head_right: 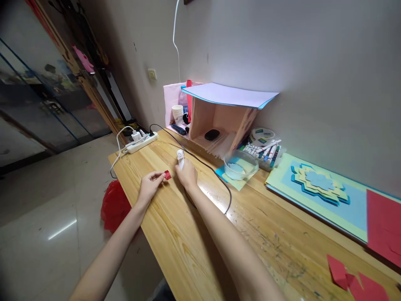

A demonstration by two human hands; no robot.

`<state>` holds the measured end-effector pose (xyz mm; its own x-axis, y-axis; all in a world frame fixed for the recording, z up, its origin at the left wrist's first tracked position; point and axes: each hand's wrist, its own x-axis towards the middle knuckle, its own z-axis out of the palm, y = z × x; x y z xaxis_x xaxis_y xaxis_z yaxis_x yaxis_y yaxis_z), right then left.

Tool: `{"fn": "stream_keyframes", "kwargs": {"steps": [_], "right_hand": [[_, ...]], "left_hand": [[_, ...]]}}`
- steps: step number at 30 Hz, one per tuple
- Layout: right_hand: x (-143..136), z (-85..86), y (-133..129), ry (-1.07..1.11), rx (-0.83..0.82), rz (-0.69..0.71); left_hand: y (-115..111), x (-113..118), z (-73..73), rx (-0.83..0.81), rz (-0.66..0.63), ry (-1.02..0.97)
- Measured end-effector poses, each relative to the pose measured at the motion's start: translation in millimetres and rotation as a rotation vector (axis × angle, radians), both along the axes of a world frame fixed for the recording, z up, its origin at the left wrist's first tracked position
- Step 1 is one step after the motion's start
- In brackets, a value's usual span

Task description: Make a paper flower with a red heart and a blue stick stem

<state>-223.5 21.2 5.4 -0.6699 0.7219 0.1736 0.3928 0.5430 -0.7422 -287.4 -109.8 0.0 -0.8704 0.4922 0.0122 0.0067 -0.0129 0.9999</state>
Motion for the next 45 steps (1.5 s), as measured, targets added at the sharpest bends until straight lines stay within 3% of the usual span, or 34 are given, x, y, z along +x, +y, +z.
{"fn": "stream_keyframes", "kwargs": {"steps": [2, 5, 7, 13, 19, 45], "right_hand": [[17, 3.3, -3, 0.051, 0.000, 0.039], [56, 8.4, -7, 0.227, -0.097, 0.213], [83, 8.9, -7, 0.222, -0.128, 0.276], [127, -11.4, 1, 0.163, -0.234, 0.337], [130, -24.2, 0, 0.180, -0.378, 0.402], [129, -17.0, -1, 0.092, -0.235, 0.434]], "left_hand": [[-1, 0, -0.8, -0.014, -0.014, -0.013], [-1, 1, -0.4, -0.045, -0.040, -0.019], [-1, 3, 1.2, -0.081, -0.055, -0.013], [-1, 6, 5.2, -0.165, -0.098, -0.006], [0, 5, 0.5, -0.219, -0.203, -0.009], [0, 9, 8.1, -0.224, -0.227, -0.042]]}}
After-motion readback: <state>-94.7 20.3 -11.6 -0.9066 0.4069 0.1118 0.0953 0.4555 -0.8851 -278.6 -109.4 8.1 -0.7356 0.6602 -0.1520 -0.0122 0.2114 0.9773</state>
